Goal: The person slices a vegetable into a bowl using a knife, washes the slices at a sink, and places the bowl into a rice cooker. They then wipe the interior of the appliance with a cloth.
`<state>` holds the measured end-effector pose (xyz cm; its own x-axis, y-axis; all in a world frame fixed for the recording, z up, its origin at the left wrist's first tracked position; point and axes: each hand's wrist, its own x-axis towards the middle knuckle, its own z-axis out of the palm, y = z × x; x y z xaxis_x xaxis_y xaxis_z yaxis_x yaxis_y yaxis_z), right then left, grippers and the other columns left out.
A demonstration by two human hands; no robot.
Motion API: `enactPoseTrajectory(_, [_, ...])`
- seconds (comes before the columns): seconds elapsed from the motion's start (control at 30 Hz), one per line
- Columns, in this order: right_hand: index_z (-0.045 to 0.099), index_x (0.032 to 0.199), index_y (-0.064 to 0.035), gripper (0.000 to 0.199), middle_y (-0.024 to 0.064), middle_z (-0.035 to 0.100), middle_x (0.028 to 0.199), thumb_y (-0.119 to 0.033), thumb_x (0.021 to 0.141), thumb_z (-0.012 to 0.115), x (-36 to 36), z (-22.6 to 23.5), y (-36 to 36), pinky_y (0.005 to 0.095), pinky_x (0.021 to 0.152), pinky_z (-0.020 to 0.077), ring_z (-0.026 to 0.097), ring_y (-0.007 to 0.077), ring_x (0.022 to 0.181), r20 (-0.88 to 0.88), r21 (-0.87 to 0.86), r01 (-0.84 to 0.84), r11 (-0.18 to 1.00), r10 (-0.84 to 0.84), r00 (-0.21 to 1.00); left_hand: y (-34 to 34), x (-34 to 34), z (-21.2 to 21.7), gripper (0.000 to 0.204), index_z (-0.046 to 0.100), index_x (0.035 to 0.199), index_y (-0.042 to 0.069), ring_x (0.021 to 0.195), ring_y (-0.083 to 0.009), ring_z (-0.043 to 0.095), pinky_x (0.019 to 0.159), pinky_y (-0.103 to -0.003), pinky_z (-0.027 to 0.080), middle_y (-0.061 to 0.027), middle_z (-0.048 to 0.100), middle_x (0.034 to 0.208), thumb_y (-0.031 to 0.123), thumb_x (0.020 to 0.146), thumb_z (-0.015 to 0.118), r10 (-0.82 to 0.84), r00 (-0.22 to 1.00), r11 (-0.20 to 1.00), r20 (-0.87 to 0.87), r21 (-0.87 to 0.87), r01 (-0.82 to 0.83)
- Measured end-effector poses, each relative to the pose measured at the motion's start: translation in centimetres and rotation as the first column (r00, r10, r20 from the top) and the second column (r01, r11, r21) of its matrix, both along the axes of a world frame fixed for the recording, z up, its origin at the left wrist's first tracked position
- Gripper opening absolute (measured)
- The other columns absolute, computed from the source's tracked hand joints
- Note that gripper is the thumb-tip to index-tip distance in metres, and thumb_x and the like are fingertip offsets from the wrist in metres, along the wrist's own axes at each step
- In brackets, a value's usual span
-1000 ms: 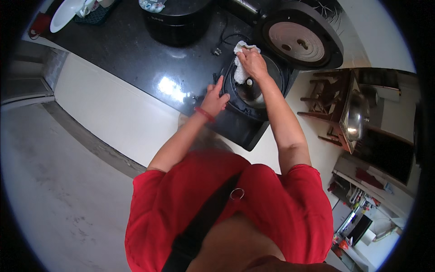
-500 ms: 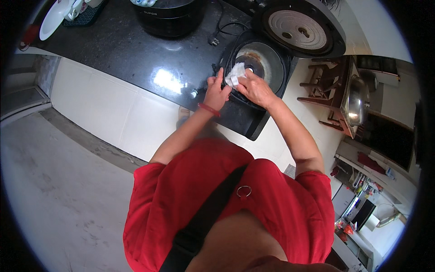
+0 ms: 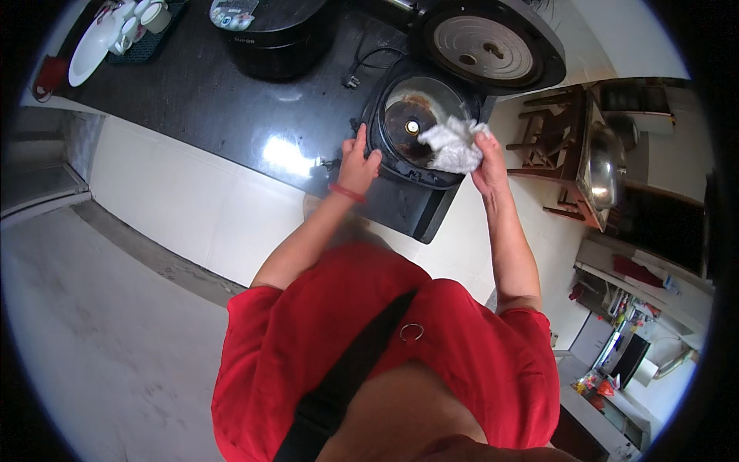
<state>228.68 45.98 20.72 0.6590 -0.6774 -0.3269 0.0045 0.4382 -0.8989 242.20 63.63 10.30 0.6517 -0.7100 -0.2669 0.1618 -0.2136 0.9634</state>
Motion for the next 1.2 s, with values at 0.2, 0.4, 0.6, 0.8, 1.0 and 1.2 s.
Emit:
enactPoseTrajectory(0.2, [0.061, 0.103, -0.0112, 0.032, 0.0154, 0.056, 0.096, -0.011, 0.072, 0.057, 8.9, -1.5, -3.0, 0.0339, 0.076, 0.0450, 0.057, 0.0277, 0.087, -0.431, -0.882, -0.348, 0.318, -0.245, 0.868, -0.4, -0.4, -0.9, 0.061, 0.022, 0.134, 0.002, 0.070, -0.0194, 0.051, 0.060, -0.028, 0.048, -0.0154, 0.036, 0.103, 0.012, 0.080, 0.049, -0.018, 0.983, 0.998, 0.181, 0.055, 0.008])
enactPoseTrajectory(0.4, [0.060, 0.101, -0.0170, 0.026, 0.0184, 0.055, 0.094, -0.015, 0.078, 0.047, 12.7, -5.4, -4.3, 0.0392, 0.070, 0.0469, 0.058, 0.0323, 0.082, -0.753, -0.622, -0.782, -0.047, -0.236, 0.614, -0.6, -0.6, 0.9, 0.061, 0.022, 0.134, 0.004, 0.093, -0.0277, 0.044, 0.073, -0.033, 0.045, -0.0203, 0.032, 0.112, 0.011, 0.078, 0.046, 0.022, 0.993, 0.998, -0.118, 0.064, -0.015])
enactPoseTrajectory(0.6, [0.052, 0.118, -0.0238, 0.045, 0.0174, 0.058, 0.096, -0.010, 0.075, 0.045, 10.1, -3.0, -5.7, 0.0388, 0.074, 0.0465, 0.059, 0.0307, 0.087, -0.828, -0.530, -0.842, 0.103, -0.275, 0.488, -0.9, -1.7, 0.3, 0.055, 0.024, 0.134, 0.005, 0.065, -0.0176, 0.051, 0.053, -0.026, 0.047, -0.0173, 0.030, 0.121, 0.009, 0.082, 0.042, 0.112, 0.987, 0.994, -0.117, -0.004, -0.114])
enactPoseTrajectory(0.8, [0.052, 0.119, -0.0241, 0.048, 0.0182, 0.059, 0.100, -0.014, 0.073, 0.044, 8.4, -0.5, -7.1, 0.0388, 0.079, 0.0457, 0.058, 0.0312, 0.091, -0.907, -0.400, -0.883, 0.247, -0.244, 0.343, -0.9, -2.1, 0.1, 0.052, 0.026, 0.133, 0.006, 0.064, -0.0166, 0.051, 0.050, -0.025, 0.047, -0.0167, 0.031, 0.122, 0.010, 0.083, 0.041, 0.163, 0.979, 0.986, -0.123, -0.019, -0.167])
enactPoseTrajectory(1.0, [0.052, 0.118, -0.0172, 0.046, 0.0177, 0.057, 0.106, -0.018, 0.074, 0.041, 4.4, -1.4, -10.0, 0.0368, 0.087, 0.0422, 0.055, 0.0304, 0.100, -0.942, -0.276, -0.854, 0.441, -0.300, 0.150, -1.0, -2.5, 0.2, 0.051, 0.026, 0.133, 0.006, 0.064, -0.0167, 0.052, 0.050, -0.026, 0.048, -0.0174, 0.032, 0.121, 0.010, 0.084, 0.040, 0.173, 0.976, 0.984, -0.134, -0.012, -0.176])
enactPoseTrajectory(1.2, [0.058, 0.110, -0.0127, 0.045, 0.0221, 0.060, 0.094, -0.027, 0.069, 0.051, 0.6, -2.3, -10.0, 0.0379, 0.077, 0.0453, 0.058, 0.0337, 0.088, -0.974, -0.227, -0.835, 0.501, -0.127, 0.188, -1.2, -2.5, -0.6, 0.050, 0.026, 0.132, 0.004, 0.058, -0.0151, 0.053, 0.049, -0.025, 0.048, -0.0171, 0.032, 0.122, 0.010, 0.085, 0.041, 0.193, 0.971, 0.980, -0.137, -0.024, -0.199])
